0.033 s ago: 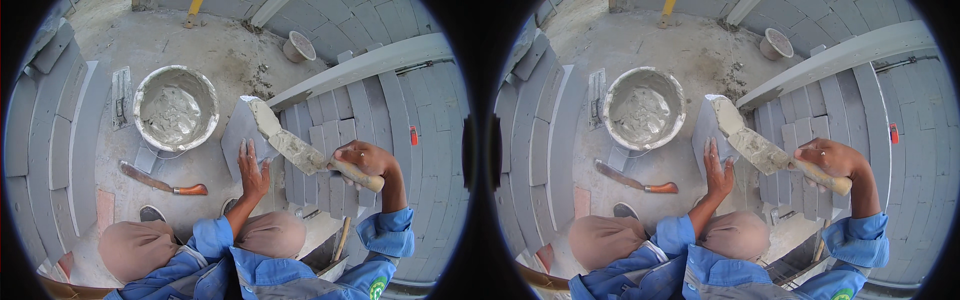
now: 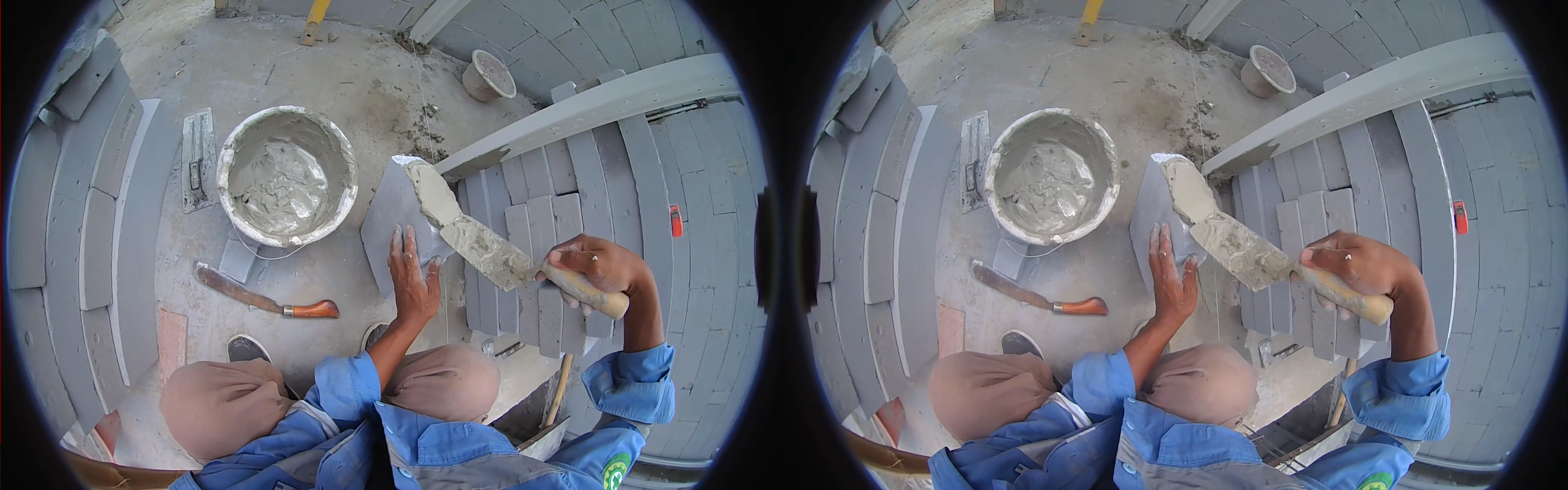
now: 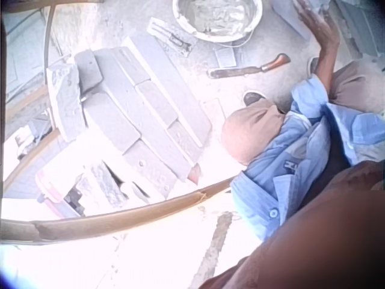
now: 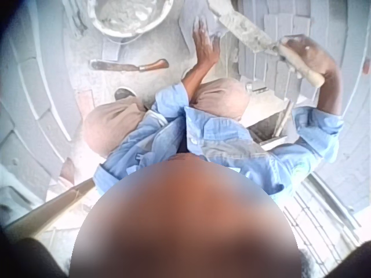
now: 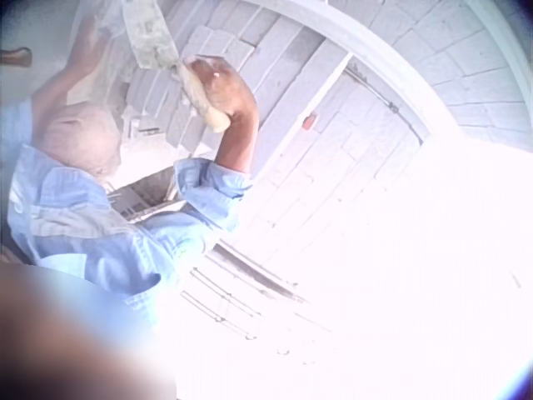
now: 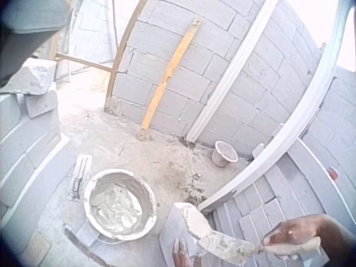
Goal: The person constructs a wall by applying mortar from a bucket onto lightweight concrete blocks with a trowel, then laying the blocks in courses.
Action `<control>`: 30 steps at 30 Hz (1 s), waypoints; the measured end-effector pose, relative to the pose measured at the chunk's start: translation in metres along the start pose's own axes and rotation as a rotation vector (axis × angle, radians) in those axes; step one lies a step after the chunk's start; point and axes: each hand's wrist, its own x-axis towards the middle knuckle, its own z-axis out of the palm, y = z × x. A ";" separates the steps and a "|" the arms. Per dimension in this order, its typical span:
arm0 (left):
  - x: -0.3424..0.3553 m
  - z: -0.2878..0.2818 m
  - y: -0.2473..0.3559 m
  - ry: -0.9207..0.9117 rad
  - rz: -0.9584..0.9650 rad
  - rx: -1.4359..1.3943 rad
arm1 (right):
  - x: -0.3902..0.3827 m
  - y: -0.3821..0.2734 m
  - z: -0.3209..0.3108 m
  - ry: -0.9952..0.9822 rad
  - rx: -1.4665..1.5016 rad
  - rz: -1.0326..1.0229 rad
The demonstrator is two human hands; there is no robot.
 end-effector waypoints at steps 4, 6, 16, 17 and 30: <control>0.002 0.004 -0.001 0.029 0.032 -0.015 | -0.011 0.040 0.010 0.000 0.033 -0.100; 0.004 0.002 -0.002 0.016 0.019 -0.018 | -0.015 0.050 0.021 0.098 0.172 -0.187; 0.003 0.004 -0.001 -0.002 0.060 -0.006 | 0.088 0.105 0.158 0.397 0.581 -0.507; 0.002 0.003 -0.002 -0.012 0.070 0.003 | 0.092 0.104 0.165 0.397 0.611 -0.504; -0.005 0.004 -0.006 -0.034 0.018 0.019 | 0.055 0.169 0.182 0.592 0.345 -0.478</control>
